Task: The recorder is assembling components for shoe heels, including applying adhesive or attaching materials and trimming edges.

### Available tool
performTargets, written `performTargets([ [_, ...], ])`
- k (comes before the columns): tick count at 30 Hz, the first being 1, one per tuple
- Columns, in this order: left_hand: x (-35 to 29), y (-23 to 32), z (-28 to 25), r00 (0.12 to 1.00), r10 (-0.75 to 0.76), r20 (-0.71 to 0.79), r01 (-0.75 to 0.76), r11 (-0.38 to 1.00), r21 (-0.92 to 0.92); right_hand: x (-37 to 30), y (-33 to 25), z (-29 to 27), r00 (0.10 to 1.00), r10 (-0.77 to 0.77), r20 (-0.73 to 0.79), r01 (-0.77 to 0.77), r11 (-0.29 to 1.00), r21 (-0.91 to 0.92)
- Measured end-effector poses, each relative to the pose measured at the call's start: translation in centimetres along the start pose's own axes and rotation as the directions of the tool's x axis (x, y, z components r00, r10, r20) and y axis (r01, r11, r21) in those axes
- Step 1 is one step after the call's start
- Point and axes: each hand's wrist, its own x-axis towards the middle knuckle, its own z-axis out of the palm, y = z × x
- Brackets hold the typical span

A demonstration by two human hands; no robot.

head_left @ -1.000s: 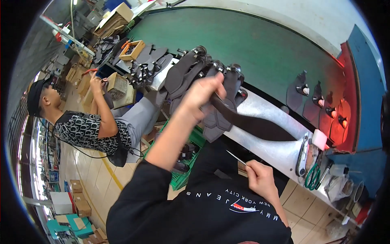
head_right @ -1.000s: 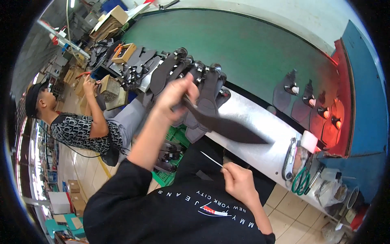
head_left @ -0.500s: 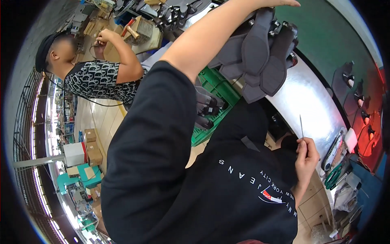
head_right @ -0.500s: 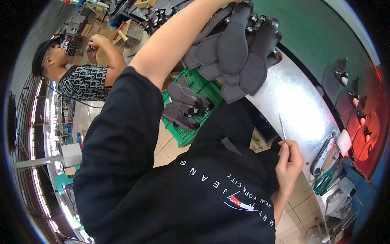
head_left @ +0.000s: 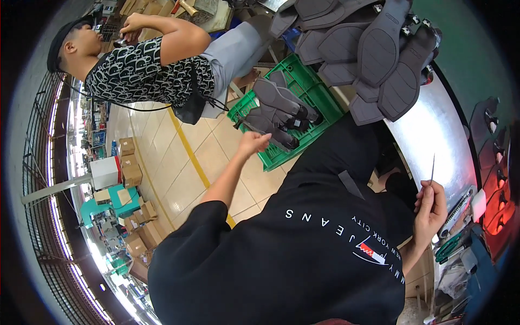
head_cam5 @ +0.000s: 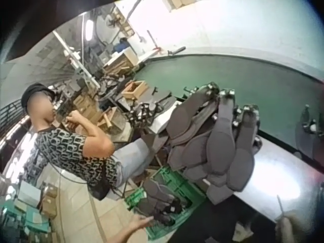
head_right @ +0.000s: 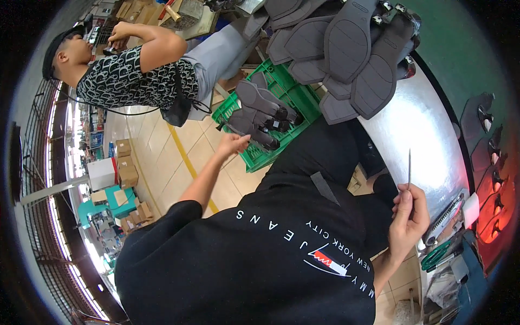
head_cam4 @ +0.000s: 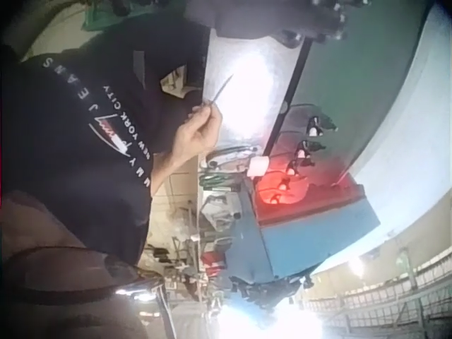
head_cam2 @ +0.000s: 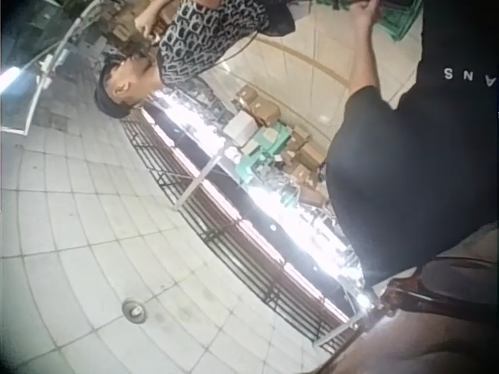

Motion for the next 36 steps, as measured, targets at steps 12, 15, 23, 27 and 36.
performTargets([
  [12, 8.6, -4.9, 0.4, 0.805, -0.445, -0.393, 0.226, 0.841, -0.491, -0.9, -0.7, 2.9, 0.993, -0.086, 0.087, 0.093, 0.991, -0.092],
  [15, 9.3, -6.2, -0.6, 0.811, -0.448, -0.377, 0.208, 0.822, -0.530, -0.8, -0.4, 2.8, 0.991, -0.078, 0.105, 0.088, 0.992, -0.090],
  [23, 4.9, -0.3, -0.5, 0.877, -0.198, -0.437, -0.185, 0.700, -0.690, -0.6, -0.5, 3.3, 0.985, -0.039, 0.167, 0.052, 0.996, -0.075],
  [27, -3.1, 12.0, 1.3, 0.859, 0.259, -0.442, -0.479, 0.713, -0.513, -1.2, -1.5, 4.4, 0.980, 0.018, 0.198, -0.039, 0.994, 0.103],
  [36, -11.3, 23.1, 8.0, 0.695, 0.335, 0.636, -0.124, 0.927, -0.354, 1.2, -1.9, 8.2, 0.910, -0.088, 0.406, -0.022, 0.966, 0.258],
])
